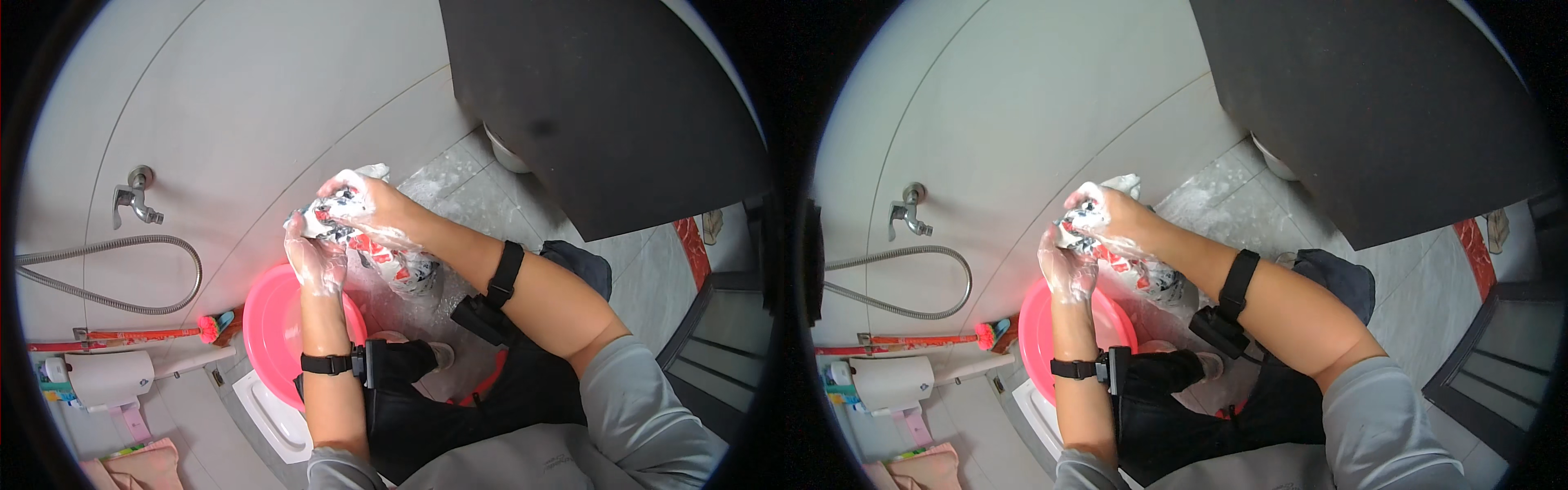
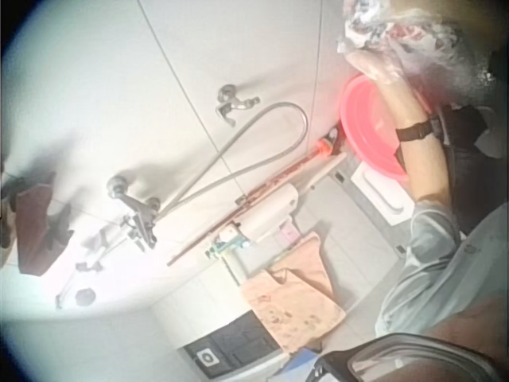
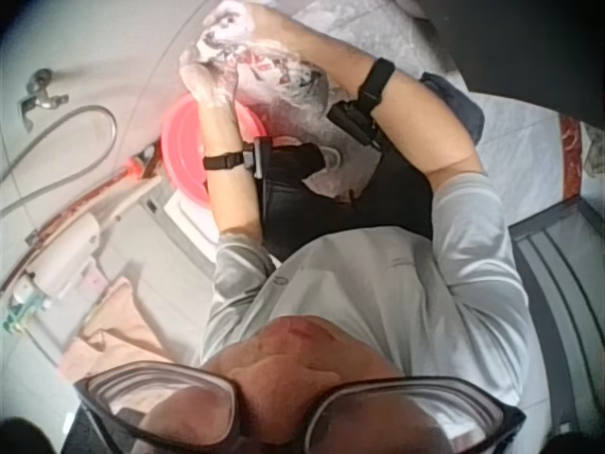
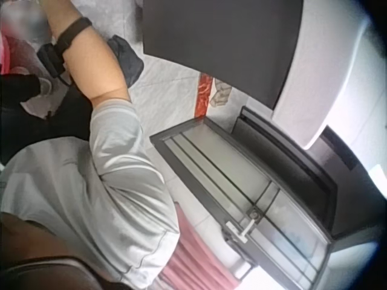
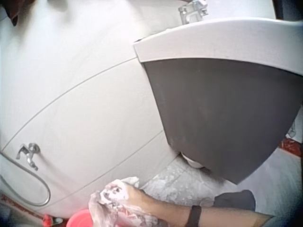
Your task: Hand-wash a piece of clothing using soap in a pink basin.
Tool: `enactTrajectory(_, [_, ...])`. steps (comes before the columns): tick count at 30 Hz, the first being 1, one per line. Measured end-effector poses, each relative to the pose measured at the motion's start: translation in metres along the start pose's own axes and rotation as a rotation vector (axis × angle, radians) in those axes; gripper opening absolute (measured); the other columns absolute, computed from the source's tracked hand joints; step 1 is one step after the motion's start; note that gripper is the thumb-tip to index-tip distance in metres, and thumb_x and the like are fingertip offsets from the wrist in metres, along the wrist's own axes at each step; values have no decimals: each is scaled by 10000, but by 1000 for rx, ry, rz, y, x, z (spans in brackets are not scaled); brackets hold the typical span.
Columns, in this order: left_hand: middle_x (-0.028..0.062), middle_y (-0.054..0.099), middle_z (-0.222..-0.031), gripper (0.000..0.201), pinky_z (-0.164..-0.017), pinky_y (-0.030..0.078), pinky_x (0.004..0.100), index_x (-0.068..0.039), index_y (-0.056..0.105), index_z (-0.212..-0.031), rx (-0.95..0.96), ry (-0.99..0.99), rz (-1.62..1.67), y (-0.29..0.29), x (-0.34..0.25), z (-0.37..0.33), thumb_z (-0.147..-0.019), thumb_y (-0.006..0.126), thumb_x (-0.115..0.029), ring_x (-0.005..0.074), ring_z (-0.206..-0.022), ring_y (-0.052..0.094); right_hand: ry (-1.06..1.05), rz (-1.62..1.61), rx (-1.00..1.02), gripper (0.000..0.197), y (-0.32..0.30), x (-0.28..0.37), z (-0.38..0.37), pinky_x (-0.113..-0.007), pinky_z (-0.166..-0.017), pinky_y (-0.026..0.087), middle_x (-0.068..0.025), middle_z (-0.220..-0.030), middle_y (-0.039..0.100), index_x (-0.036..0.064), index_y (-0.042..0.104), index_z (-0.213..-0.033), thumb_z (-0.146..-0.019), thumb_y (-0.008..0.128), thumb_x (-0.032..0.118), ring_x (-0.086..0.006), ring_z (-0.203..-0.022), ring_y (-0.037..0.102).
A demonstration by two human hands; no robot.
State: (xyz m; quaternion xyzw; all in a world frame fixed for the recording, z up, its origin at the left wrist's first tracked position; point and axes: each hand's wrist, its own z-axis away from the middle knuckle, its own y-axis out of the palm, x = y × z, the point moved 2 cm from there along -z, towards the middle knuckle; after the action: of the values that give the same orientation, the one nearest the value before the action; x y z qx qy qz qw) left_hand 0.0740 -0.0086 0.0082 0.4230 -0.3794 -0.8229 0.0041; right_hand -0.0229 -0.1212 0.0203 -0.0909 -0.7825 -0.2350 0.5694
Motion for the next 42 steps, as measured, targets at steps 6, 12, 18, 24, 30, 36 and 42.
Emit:
enactTrajectory(6, [70,650,-1085,436,-765,561,343,-55,585,-1136,-82,50,-138,-11,12,-9,-1010,386,-422,200,-911,651,106,180,-32,136,1,7,1,-271,-771,482,-50,-885,639,-5,604,-971,-877,643,85,-99,-855,582])
enactTrajectory(12, [134,649,-1074,500,-870,461,323,5,583,-1159,-46,351,-873,9,46,7,-1007,405,-437,184,-999,566,167,309,-473,133,-7,-8,8,-387,-760,494,-183,-855,647,8,594,-901,-838,622,121,-344,-838,633])
enactTrajectory(18, [121,645,-1051,527,-806,533,376,-28,575,-1150,-123,46,-101,17,63,21,-964,429,-500,254,-910,633,-131,752,-251,246,6,-15,25,-433,-692,498,-204,-813,647,7,611,-978,-795,652,167,-381,-788,640])
enactTrajectory(24, [118,636,-987,377,-752,550,374,-50,563,-1103,305,-69,-78,-36,47,-2,-985,435,-385,241,-866,643,-285,807,-323,236,25,-17,24,-449,-643,514,-177,-736,644,67,665,-840,-704,724,251,-383,-698,636])
enactTrajectory(30, [89,640,-926,332,-515,507,270,-50,547,-1098,-177,136,-325,-13,56,11,-1001,370,-313,179,-746,619,89,833,-369,220,19,-10,16,-439,-649,517,-185,-747,650,46,657,-816,-732,709,242,-369,-706,642])
enactTrajectory(36, [58,639,-879,297,-455,473,250,-74,581,-1022,335,-129,-45,-10,54,27,-977,358,-265,155,-654,618,212,807,-356,237,-4,-2,4,-474,-678,506,-203,-799,650,51,663,-847,-728,707,250,-391,-736,639])
enactTrajectory(42, [72,645,-867,305,-502,503,265,-61,581,-984,117,7,-87,18,47,38,-969,375,-285,163,-678,630,-273,739,-345,242,22,0,27,-456,-644,513,-188,-715,641,56,671,-791,-710,735,275,-372,-706,641])
